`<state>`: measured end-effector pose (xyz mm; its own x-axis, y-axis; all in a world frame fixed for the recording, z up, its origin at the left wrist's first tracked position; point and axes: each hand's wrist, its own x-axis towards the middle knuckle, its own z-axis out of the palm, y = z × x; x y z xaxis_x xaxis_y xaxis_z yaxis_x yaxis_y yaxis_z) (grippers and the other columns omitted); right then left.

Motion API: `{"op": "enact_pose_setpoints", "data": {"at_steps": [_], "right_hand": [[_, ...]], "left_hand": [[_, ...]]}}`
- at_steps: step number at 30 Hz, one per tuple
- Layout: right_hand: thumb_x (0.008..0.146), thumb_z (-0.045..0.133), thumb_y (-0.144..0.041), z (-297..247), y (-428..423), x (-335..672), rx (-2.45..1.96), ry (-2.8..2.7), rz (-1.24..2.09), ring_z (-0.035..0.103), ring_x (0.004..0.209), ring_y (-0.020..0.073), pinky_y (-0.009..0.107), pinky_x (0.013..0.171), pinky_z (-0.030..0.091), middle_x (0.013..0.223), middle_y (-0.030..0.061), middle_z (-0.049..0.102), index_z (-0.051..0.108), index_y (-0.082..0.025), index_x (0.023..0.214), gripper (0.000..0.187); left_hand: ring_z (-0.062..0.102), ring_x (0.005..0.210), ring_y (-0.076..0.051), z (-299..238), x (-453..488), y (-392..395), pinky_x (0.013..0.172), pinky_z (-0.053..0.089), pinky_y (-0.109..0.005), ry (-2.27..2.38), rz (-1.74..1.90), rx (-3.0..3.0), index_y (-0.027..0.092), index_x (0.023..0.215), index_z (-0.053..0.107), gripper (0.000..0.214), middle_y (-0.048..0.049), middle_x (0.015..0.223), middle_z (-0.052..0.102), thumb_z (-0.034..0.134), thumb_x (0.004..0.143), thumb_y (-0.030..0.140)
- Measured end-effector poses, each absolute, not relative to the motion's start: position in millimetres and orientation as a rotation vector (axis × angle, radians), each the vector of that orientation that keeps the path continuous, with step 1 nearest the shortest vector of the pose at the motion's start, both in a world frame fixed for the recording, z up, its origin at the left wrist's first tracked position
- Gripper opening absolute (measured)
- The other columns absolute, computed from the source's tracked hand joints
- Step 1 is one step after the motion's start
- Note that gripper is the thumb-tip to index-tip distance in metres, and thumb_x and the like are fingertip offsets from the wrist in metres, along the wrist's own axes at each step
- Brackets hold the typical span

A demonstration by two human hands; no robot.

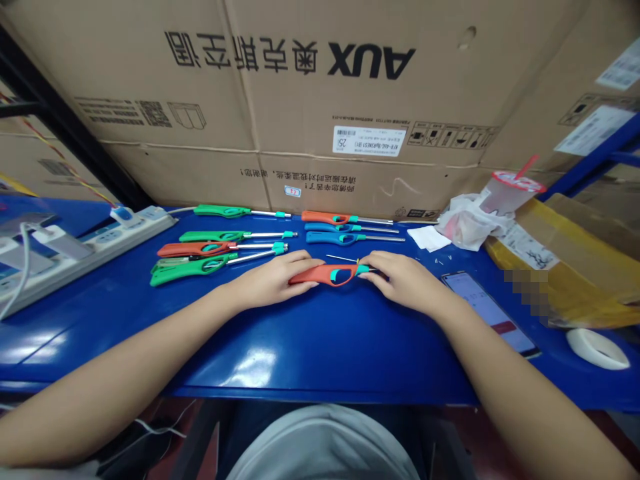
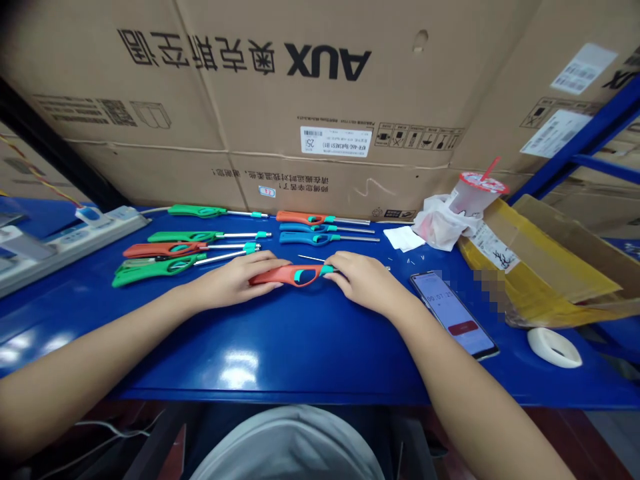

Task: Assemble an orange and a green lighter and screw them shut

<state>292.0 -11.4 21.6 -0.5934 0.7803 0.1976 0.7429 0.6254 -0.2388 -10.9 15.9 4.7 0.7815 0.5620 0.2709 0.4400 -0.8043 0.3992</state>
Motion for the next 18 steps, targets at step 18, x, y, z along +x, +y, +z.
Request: {"op": "enact_pose_setpoints", "data": {"at_steps": [18], "right_hand": [[0.092, 0.057, -0.021, -9, 2, 286, -1.538, -2.273, -0.04, 0.062, 0.109, 0.0313, 0.048, 0.09, 0.048, 0.115, 0.0138, 0.066, 0.067, -0.02, 0.112, 0.022]], "left_hand": [[0.058, 0.109, -0.03, 1, 24, 122, 0.099, 0.047, -0.046, 1.098, 0.614, 2.851, 0.015, 0.124, 0.068, 0.036, -0.0162, 0.115, 0.062, 0.05, 0.102, 0.037]]}}
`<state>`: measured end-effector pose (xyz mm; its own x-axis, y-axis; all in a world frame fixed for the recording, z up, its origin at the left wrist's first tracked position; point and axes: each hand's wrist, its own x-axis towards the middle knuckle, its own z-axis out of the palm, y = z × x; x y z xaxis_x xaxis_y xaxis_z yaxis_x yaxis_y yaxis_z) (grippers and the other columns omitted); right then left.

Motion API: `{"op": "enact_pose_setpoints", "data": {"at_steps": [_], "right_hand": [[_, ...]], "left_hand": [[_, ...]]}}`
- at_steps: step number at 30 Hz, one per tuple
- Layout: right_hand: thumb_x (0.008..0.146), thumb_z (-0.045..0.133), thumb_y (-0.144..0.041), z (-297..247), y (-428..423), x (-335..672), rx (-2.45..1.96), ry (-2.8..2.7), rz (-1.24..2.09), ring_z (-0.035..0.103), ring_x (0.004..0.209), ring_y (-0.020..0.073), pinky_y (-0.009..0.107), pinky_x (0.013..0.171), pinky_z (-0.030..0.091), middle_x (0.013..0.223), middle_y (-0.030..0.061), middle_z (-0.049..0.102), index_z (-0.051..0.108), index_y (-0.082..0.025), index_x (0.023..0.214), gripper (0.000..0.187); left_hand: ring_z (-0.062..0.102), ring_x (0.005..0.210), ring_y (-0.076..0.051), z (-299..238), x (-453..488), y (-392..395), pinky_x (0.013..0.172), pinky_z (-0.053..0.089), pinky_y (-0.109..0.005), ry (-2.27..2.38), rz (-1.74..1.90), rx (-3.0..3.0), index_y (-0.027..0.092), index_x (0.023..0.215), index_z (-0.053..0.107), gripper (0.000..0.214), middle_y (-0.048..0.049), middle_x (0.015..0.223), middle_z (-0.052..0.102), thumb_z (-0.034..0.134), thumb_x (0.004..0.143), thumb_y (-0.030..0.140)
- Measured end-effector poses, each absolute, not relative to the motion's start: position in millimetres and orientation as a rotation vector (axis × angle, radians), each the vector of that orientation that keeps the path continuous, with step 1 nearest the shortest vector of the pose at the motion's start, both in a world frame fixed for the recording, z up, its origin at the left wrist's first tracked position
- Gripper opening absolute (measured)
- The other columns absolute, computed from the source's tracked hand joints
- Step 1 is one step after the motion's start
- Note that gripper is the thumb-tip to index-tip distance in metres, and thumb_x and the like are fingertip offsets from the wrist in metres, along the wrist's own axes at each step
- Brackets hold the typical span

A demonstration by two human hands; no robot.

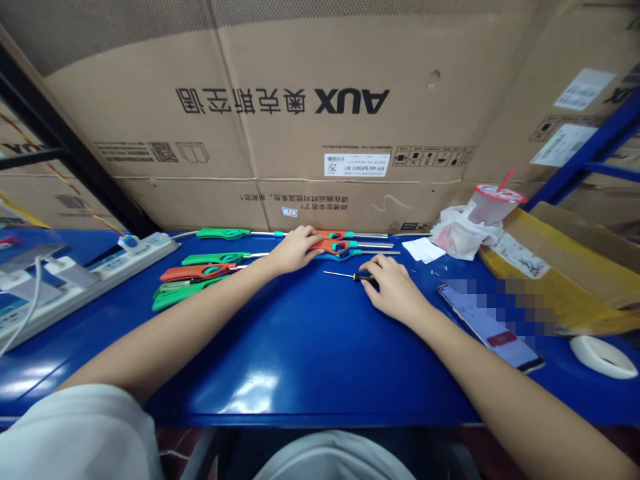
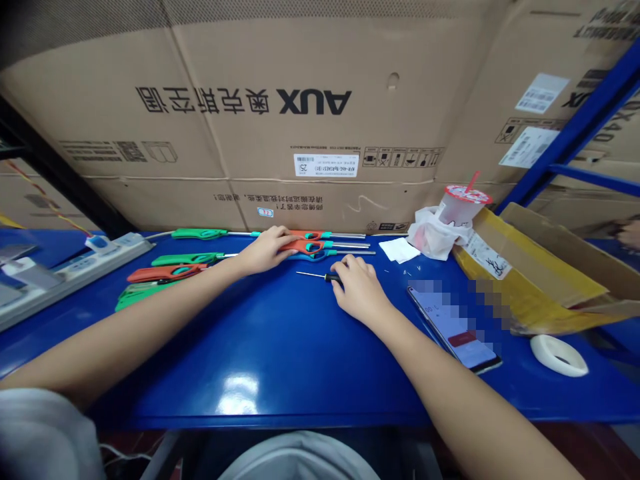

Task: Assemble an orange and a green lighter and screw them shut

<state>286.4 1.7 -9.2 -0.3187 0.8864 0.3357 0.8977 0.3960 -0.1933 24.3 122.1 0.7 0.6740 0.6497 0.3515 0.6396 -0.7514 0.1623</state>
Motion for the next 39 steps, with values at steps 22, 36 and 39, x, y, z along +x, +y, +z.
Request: {"op": "enact_pose_setpoints", "data": {"at_steps": [22, 36, 39], "right_hand": [[0.096, 0.054, -0.014, -6, 12, 300, -1.771, -2.306, 0.038, 0.064, 0.112, 0.0318, 0.044, 0.092, 0.051, 0.119, 0.0134, 0.068, 0.07, -0.018, 0.114, 0.024], [0.095, 0.054, -0.015, -9, 17, 301, -1.778, -2.278, 0.015, 0.062, 0.114, 0.0362, 0.051, 0.094, 0.051, 0.122, 0.016, 0.068, 0.071, -0.017, 0.116, 0.027], [0.094, 0.055, -0.015, -6, 16, 300, -1.735, -2.254, -0.008, 0.06, 0.116, 0.0381, 0.053, 0.094, 0.051, 0.121, 0.0177, 0.067, 0.071, -0.015, 0.116, 0.027]], "left_hand": [[0.065, 0.1, -0.024, 49, -38, 78, 0.088, 0.05, -0.032, 1.222, 0.196, 2.781, 0.019, 0.105, 0.068, 0.03, -0.0069, 0.108, 0.069, 0.064, 0.084, 0.04], [0.072, 0.079, -0.018, 45, -36, 38, 0.071, 0.05, -0.024, 1.091, -0.046, 2.594, 0.021, 0.099, 0.077, 0.019, -0.0033, 0.091, 0.078, 0.062, 0.091, 0.03], [0.066, 0.115, -0.022, 42, -14, 20, 0.102, 0.047, -0.03, 0.912, 0.079, 2.637, 0.022, 0.123, 0.07, 0.034, -0.0074, 0.123, 0.073, 0.067, 0.093, 0.038]]}}
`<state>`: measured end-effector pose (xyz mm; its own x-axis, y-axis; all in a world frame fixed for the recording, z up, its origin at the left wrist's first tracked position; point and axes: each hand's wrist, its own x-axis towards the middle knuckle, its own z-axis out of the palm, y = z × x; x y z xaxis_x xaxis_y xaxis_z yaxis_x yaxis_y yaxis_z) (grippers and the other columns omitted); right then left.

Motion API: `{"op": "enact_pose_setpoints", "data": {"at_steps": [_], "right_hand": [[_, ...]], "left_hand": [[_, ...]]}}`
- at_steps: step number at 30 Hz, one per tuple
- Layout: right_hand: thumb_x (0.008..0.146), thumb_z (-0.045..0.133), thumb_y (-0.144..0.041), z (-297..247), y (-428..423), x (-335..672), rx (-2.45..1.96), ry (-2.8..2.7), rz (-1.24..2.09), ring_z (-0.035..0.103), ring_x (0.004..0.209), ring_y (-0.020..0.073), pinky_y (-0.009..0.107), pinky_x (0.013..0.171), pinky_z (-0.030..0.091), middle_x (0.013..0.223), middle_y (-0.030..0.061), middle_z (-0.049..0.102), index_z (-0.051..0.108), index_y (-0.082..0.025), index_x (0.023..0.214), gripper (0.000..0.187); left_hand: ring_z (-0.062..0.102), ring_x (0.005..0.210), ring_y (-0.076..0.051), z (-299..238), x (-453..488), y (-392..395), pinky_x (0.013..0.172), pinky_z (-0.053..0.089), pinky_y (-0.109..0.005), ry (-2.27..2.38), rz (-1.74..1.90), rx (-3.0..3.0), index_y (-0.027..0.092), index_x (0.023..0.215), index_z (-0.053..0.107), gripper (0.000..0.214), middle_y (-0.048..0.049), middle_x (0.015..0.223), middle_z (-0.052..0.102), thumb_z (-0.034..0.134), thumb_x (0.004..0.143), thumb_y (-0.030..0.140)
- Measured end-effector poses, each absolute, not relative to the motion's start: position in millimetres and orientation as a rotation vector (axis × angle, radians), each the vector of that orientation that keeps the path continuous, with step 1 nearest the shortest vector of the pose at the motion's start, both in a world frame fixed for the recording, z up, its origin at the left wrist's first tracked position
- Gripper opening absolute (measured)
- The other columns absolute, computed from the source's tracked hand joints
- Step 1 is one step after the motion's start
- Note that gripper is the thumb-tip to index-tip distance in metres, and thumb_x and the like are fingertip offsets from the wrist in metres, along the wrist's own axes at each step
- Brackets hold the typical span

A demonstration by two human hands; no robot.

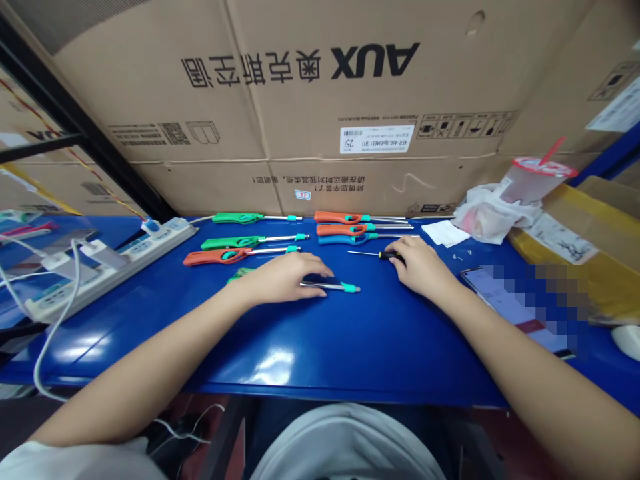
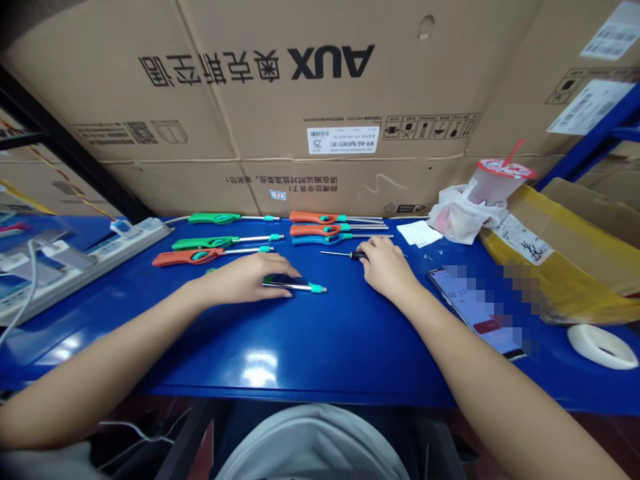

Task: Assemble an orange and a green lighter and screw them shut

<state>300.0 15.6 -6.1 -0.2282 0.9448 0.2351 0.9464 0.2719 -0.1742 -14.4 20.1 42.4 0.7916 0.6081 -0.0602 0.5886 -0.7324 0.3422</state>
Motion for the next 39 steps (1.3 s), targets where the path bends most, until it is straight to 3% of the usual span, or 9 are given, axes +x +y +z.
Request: {"op": "enact_pose_setpoints", "data": {"at_steps": [4, 6, 11, 15, 20, 22, 26, 32, 39], "right_hand": [[0.098, 0.056, -0.027, 6, 6, 293, -1.553, -2.252, -0.031, 0.056, 0.12, 0.0313, 0.046, 0.101, 0.047, 0.124, 0.0145, 0.064, 0.069, -0.018, 0.115, 0.024], [0.1, 0.056, -0.033, 12, -1, 287, -1.213, -2.376, 0.13, 0.061, 0.109, 0.0267, 0.043, 0.099, 0.048, 0.111, 0.0114, 0.069, 0.07, -0.019, 0.104, 0.02], [0.097, 0.064, -0.044, 18, -21, 271, -1.025, -2.595, 0.412, 0.063, 0.106, 0.0246, 0.041, 0.096, 0.045, 0.113, 0.0081, 0.07, 0.065, -0.021, 0.113, 0.028], [0.095, 0.065, -0.049, 18, -27, 265, -1.003, -2.693, 0.518, 0.062, 0.101, 0.0244, 0.039, 0.09, 0.045, 0.11, 0.0073, 0.068, 0.062, -0.02, 0.115, 0.035], [0.092, 0.066, -0.037, 22, -26, 273, -1.129, -2.75, 0.652, 0.057, 0.078, 0.0174, 0.029, 0.068, 0.038, 0.091, 0.0012, 0.065, 0.059, -0.021, 0.094, 0.017], [0.09, 0.066, -0.037, 26, -25, 280, -1.2, -2.752, 0.699, 0.055, 0.074, 0.0159, 0.028, 0.064, 0.035, 0.087, 0.0, 0.063, 0.058, -0.022, 0.092, 0.017], [0.086, 0.07, -0.04, 33, -24, 291, -1.293, -2.766, 0.751, 0.053, 0.072, 0.0151, 0.027, 0.062, 0.034, 0.086, -0.0013, 0.062, 0.058, -0.022, 0.092, 0.022], [0.083, 0.074, -0.03, 35, -27, 283, -1.117, -2.74, 0.669, 0.056, 0.083, 0.0161, 0.028, 0.07, 0.039, 0.099, 0.0, 0.062, 0.06, -0.023, 0.1, 0.023], [0.091, 0.067, -0.025, 32, -25, 283, -0.963, -2.708, 0.663, 0.059, 0.086, 0.0186, 0.029, 0.075, 0.044, 0.091, 0.0028, 0.066, 0.065, -0.021, 0.096, 0.007]], "left_hand": [[0.063, 0.119, -0.026, 53, -17, 10, 0.106, 0.045, -0.034, 0.831, 0.177, 2.736, 0.023, 0.128, 0.065, 0.051, -0.0081, 0.13, 0.067, 0.077, 0.085, 0.047], [0.065, 0.115, -0.028, 59, -27, 12, 0.101, 0.048, -0.035, 0.989, 0.07, 2.743, 0.022, 0.128, 0.065, 0.057, -0.0081, 0.125, 0.068, 0.083, 0.077, 0.042], [0.067, 0.089, -0.021, 54, -33, 15, 0.079, 0.05, -0.028, 1.005, -0.109, 2.592, 0.02, 0.109, 0.071, 0.031, -0.0037, 0.102, 0.071, 0.076, 0.079, 0.027], [0.064, 0.084, -0.018, 36, -13, 8, 0.073, 0.05, -0.025, 0.794, 0.027, 2.426, 0.018, 0.11, 0.071, 0.036, -0.0035, 0.099, 0.069, 0.08, 0.079, 0.032], [0.064, 0.104, -0.023, 24, 7, -4, 0.094, 0.049, -0.033, 0.67, 0.299, 2.479, 0.02, 0.126, 0.066, 0.045, -0.0082, 0.113, 0.068, 0.075, 0.088, 0.043], [0.063, 0.111, -0.025, 27, 6, -7, 0.101, 0.048, -0.035, 0.624, 0.317, 2.504, 0.022, 0.13, 0.063, 0.054, -0.0093, 0.121, 0.066, 0.079, 0.084, 0.046], [0.062, 0.112, -0.028, 32, -3, -8, 0.096, 0.05, -0.037, 0.66, 0.191, 2.605, 0.022, 0.131, 0.06, 0.072, -0.0095, 0.124, 0.063, 0.089, 0.07, 0.046], [0.068, 0.097, -0.022, 22, -6, -4, 0.086, 0.053, -0.03, 0.621, 0.231, 2.587, 0.018, 0.119, 0.067, 0.04, -0.008, 0.11, 0.07, 0.078, 0.083, 0.032], [0.073, 0.094, -0.02, 20, -8, -1, 0.085, 0.055, -0.027, 0.573, 0.401, 2.524, 0.017, 0.121, 0.072, 0.03, -0.0088, 0.108, 0.077, 0.066, 0.096, 0.033]]}}
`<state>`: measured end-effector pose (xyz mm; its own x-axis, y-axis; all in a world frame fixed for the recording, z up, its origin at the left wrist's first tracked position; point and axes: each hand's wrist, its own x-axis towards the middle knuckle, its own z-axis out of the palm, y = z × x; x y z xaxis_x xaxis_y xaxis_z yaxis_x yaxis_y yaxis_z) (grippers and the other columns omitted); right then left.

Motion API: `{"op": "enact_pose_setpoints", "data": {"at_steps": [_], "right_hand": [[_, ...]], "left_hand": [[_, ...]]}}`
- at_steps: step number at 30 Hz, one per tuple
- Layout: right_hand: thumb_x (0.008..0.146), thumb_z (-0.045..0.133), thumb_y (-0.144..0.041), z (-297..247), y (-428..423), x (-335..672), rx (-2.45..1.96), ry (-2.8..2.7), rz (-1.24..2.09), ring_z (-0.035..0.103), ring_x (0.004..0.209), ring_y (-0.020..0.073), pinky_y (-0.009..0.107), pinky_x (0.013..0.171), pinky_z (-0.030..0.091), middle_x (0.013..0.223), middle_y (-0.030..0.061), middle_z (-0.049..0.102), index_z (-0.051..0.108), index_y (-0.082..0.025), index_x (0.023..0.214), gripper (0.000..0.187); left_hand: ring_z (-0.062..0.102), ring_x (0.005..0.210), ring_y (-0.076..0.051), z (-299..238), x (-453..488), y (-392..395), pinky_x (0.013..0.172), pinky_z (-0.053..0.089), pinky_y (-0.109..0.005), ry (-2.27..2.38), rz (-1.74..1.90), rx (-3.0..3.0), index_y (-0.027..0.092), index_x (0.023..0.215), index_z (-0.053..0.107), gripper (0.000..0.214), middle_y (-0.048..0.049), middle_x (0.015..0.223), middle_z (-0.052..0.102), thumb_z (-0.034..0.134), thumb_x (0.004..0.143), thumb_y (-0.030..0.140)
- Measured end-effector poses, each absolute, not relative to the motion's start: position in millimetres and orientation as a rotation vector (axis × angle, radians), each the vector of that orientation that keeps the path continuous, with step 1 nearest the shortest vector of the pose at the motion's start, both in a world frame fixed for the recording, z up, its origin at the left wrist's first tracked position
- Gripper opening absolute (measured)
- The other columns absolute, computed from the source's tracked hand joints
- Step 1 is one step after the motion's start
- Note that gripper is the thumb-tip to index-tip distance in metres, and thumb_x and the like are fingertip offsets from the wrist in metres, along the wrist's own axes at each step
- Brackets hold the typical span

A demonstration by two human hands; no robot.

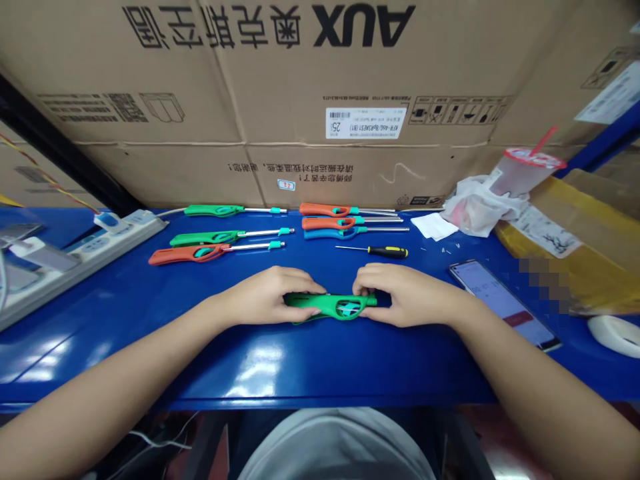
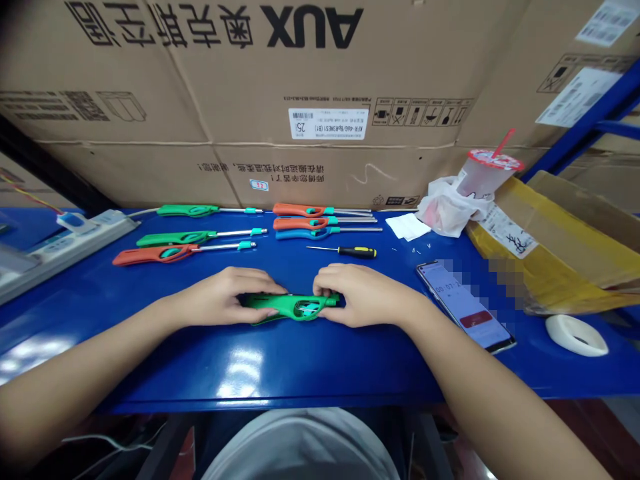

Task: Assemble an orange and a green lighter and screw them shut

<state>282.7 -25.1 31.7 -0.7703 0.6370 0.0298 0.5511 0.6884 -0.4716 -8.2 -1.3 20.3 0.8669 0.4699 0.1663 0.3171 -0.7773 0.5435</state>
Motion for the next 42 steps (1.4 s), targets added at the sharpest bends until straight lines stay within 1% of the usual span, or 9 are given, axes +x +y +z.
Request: {"op": "enact_pose_setpoints", "data": {"at_steps": [7, 15, 21, 24, 28, 32, 36, 39, 42], "right_hand": [[0.107, 0.04, -0.037, 26, -16, 283, -1.257, -2.608, 0.374, 0.064, 0.088, 0.0229, 0.033, 0.079, 0.043, 0.093, 0.0082, 0.071, 0.065, -0.019, 0.09, 0.035], [0.106, 0.043, -0.038, 19, -12, 283, -1.346, -2.646, 0.353, 0.059, 0.076, 0.0188, 0.029, 0.068, 0.038, 0.085, 0.0063, 0.068, 0.061, -0.018, 0.078, 0.039], [0.099, 0.055, -0.046, 38, -22, 293, -1.094, -2.711, 1.23, 0.051, 0.058, 0.011, 0.025, 0.057, 0.037, 0.066, 0.0, 0.064, 0.072, -0.016, 0.074, 0.042], [0.094, 0.063, -0.047, 44, -30, 290, -1.118, -2.768, 1.388, 0.044, 0.049, 0.0089, 0.025, 0.05, 0.033, 0.054, -0.0035, 0.057, 0.075, -0.016, 0.071, 0.041], [0.089, 0.07, -0.048, 44, -34, 284, -1.245, -2.815, 1.349, 0.037, 0.044, 0.0075, 0.025, 0.046, 0.029, 0.046, -0.0058, 0.051, 0.07, -0.017, 0.06, 0.042], [0.083, 0.075, -0.053, 43, -30, 283, -1.517, -2.761, 1.261, 0.043, 0.043, 0.0078, 0.026, 0.046, 0.028, 0.047, -0.0042, 0.056, 0.065, -0.018, 0.054, 0.046], [0.082, 0.076, -0.054, 41, -22, 288, -1.576, -2.769, 0.968, 0.038, 0.044, 0.0081, 0.028, 0.048, 0.024, 0.045, -0.005, 0.049, 0.054, -0.019, 0.05, 0.052], [0.084, 0.072, -0.058, 37, -17, 295, -1.55, -2.706, 0.717, 0.044, 0.051, 0.0106, 0.028, 0.052, 0.026, 0.054, -0.0036, 0.054, 0.055, -0.02, 0.058, 0.05], [0.088, 0.071, -0.053, 32, -14, 299, -1.46, -2.574, 0.486, 0.057, 0.071, 0.0157, 0.028, 0.062, 0.036, 0.084, 0.0009, 0.066, 0.064, -0.022, 0.083, 0.032]], "left_hand": [[0.074, 0.095, -0.018, 9, -6, 5, 0.086, 0.057, -0.027, 0.867, 0.662, 2.368, 0.016, 0.118, 0.074, 0.033, -0.0079, 0.112, 0.079, 0.054, 0.103, 0.037], [0.073, 0.076, -0.018, -3, -5, 14, 0.067, 0.061, -0.027, 0.97, 0.696, 2.004, 0.014, 0.114, 0.075, 0.038, -0.0088, 0.101, 0.08, 0.062, 0.095, 0.044], [0.064, 0.059, -0.013, 21, -11, 1, 0.056, 0.049, -0.022, 0.669, 0.43, 2.207, 0.015, 0.094, 0.081, 0.022, -0.006, 0.073, 0.076, 0.07, 0.089, 0.034], [0.061, 0.056, -0.012, 29, -8, -11, 0.055, 0.045, -0.023, 0.506, 0.228, 2.336, 0.019, 0.088, 0.08, 0.016, -0.0034, 0.068, 0.071, 0.068, 0.091, 0.028], [0.064, 0.063, -0.014, 30, -3, -19, 0.061, 0.046, -0.026, 0.452, 0.132, 2.488, 0.024, 0.083, 0.077, 0.014, -0.002, 0.069, 0.069, 0.068, 0.092, 0.029], [0.066, 0.068, -0.015, 22, -4, -13, 0.065, 0.045, -0.027, 0.492, 0.152, 2.581, 0.022, 0.085, 0.075, 0.02, -0.0022, 0.073, 0.071, 0.066, 0.097, 0.036], [0.066, 0.069, -0.015, 15, -5, -7, 0.065, 0.044, -0.026, 0.626, 0.262, 2.675, 0.021, 0.088, 0.075, 0.025, -0.0013, 0.073, 0.071, 0.064, 0.098, 0.041], [0.063, 0.065, -0.013, 13, -7, -4, 0.062, 0.043, -0.025, 0.762, 0.409, 2.663, 0.02, 0.09, 0.074, 0.03, 0.0002, 0.071, 0.067, 0.065, 0.096, 0.048], [0.065, 0.076, -0.015, 15, -10, 0, 0.067, 0.047, -0.025, 0.945, 0.522, 2.62, 0.02, 0.102, 0.073, 0.034, -0.002, 0.084, 0.068, 0.066, 0.093, 0.052]]}}
